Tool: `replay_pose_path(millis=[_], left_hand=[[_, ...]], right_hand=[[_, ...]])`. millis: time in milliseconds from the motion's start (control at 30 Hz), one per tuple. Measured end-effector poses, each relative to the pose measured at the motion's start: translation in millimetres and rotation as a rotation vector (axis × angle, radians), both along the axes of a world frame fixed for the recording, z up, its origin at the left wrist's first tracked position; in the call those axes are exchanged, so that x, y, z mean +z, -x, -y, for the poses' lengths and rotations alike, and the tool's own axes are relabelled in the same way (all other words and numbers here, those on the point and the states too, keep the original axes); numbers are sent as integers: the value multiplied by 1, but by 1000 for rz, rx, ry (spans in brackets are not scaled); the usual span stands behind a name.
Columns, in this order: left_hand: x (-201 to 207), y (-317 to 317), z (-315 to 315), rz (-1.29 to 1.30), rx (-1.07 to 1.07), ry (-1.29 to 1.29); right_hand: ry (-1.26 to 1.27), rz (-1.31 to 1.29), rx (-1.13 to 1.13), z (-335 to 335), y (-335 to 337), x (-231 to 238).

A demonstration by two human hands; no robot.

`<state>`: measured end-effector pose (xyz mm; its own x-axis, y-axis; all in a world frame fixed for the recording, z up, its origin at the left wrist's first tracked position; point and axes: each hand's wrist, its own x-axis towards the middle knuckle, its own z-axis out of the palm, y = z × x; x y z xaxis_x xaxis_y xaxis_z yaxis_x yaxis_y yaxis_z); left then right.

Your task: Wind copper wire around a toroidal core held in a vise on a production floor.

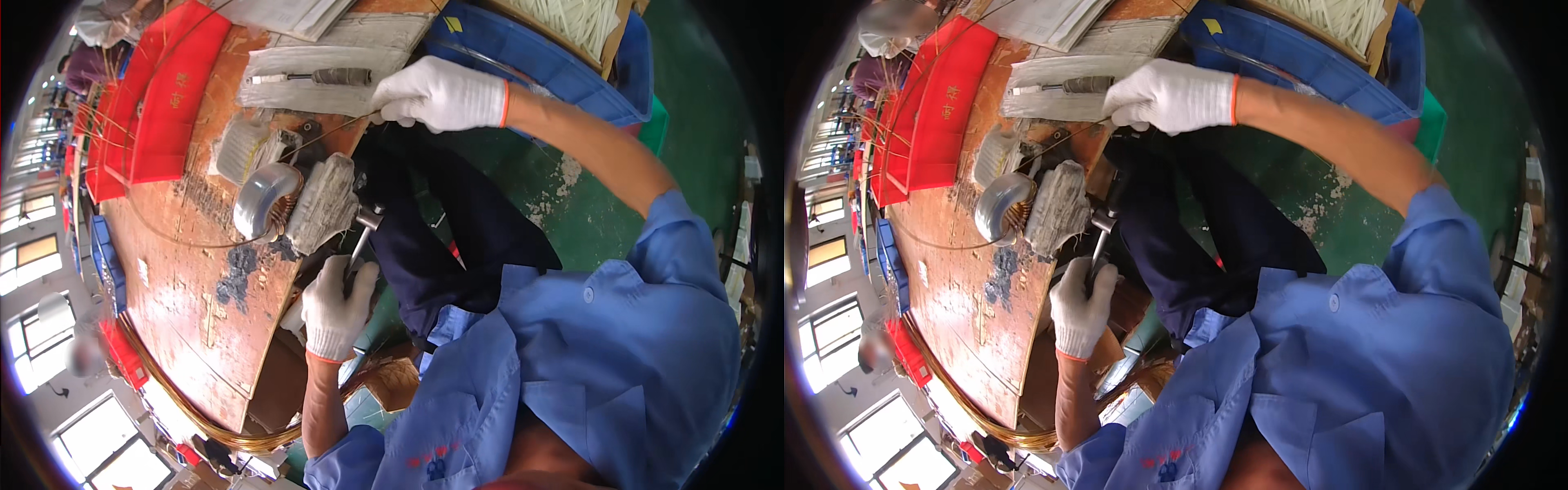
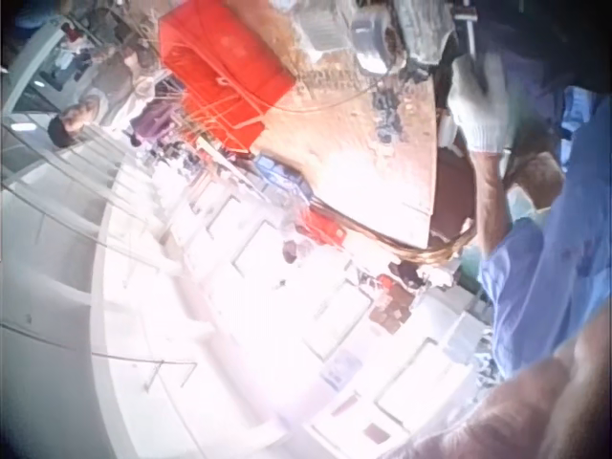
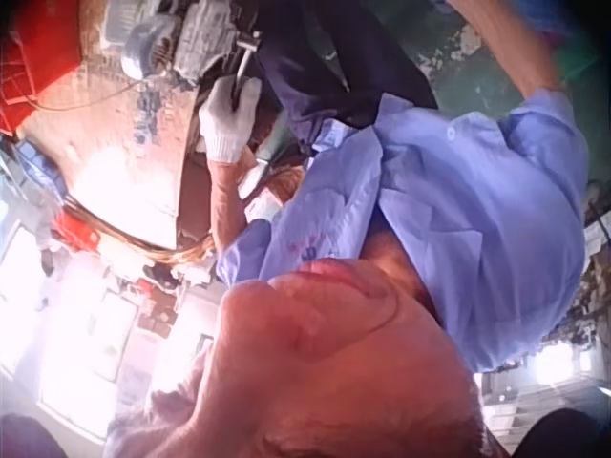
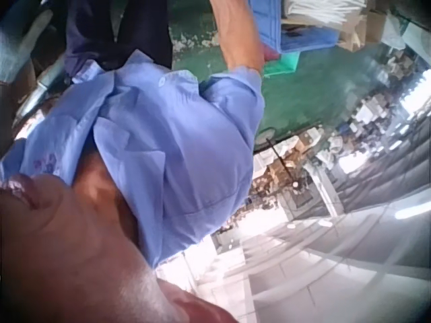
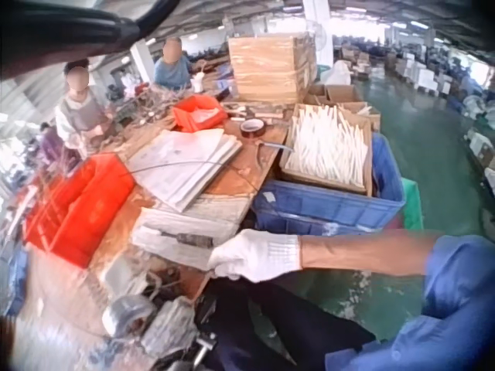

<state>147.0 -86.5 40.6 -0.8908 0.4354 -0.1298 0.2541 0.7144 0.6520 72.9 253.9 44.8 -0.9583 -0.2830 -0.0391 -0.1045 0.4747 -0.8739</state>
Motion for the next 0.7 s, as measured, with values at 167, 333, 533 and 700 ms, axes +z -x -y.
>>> replay_pose_path(millis=[167,333,533,700], left_hand=[[-4,17,14,21,90,-275],[31,66,15,-192,318,-689],[132,96,-24,-18,210,-1061],[122,43,-15,-251,102,-947]], right_hand=[[-36,-341,-39,2,74,-9],[-843,-450,-4,39,145,-26],[-591,-592,-210,48,135,21],[825,-7,44,40,14,135]])
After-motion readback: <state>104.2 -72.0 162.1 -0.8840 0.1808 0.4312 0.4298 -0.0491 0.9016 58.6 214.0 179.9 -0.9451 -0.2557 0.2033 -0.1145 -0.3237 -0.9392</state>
